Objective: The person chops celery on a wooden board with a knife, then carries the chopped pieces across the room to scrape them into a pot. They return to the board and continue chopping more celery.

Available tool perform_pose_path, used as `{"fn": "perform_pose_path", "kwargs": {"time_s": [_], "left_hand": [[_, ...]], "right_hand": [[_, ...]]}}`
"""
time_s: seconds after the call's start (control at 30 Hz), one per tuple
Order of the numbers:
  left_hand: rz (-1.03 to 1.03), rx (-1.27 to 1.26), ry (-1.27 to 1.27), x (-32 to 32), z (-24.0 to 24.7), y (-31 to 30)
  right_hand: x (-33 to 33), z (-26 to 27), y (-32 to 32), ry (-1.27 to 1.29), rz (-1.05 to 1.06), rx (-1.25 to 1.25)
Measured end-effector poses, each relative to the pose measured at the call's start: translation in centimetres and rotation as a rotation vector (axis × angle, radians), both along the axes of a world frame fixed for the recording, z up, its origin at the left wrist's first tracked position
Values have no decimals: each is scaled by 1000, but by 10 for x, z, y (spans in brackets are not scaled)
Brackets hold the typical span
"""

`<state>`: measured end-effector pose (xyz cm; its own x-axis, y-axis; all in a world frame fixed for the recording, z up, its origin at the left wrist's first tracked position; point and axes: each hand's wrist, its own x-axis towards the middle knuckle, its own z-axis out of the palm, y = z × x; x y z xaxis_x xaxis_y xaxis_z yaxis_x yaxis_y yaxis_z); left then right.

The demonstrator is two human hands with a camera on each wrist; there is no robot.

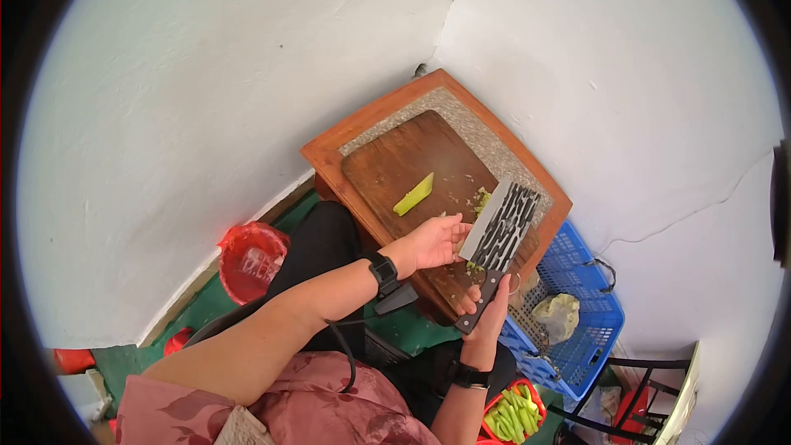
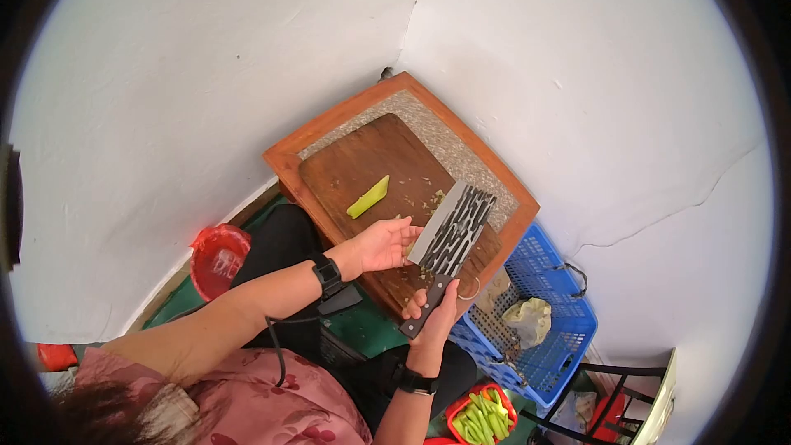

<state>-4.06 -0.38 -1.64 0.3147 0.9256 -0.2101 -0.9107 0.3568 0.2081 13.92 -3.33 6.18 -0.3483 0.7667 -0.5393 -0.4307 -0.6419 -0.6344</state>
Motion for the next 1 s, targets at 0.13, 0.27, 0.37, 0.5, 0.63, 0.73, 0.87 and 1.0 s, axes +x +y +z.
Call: {"fn": "perform_pose_path", "kwargs": {"time_s": [0.13, 0.27, 0.37, 0.5, 0.63, 0.73, 0.87, 1.0], "left_hand": [[-37, 41, -29, 3, 0, 5], [-44, 36, -30, 0, 3, 2], [-19, 18, -78, -3, 2, 2], [27, -26, -96, -7, -3, 5], [79, -47, 81, -5, -7, 10], [136, -87, 269, -5, -6, 8], [262, -62, 847, -3, 4, 9], [459, 575, 1817, -10, -10, 2]], "right_hand": [[-2, 1, -4, 3, 26, -43], [1, -7, -4, 53, 60, -70], [8, -13, -2, 98, 94, -97], [11, -11, -2, 92, 119, -97], [10, -1, -7, 36, 94, -71], [12, 3, -12, 9, 64, -63], [15, 5, -17, -107, -3, 22], [14, 5, -20, -248, -32, 123]]}}
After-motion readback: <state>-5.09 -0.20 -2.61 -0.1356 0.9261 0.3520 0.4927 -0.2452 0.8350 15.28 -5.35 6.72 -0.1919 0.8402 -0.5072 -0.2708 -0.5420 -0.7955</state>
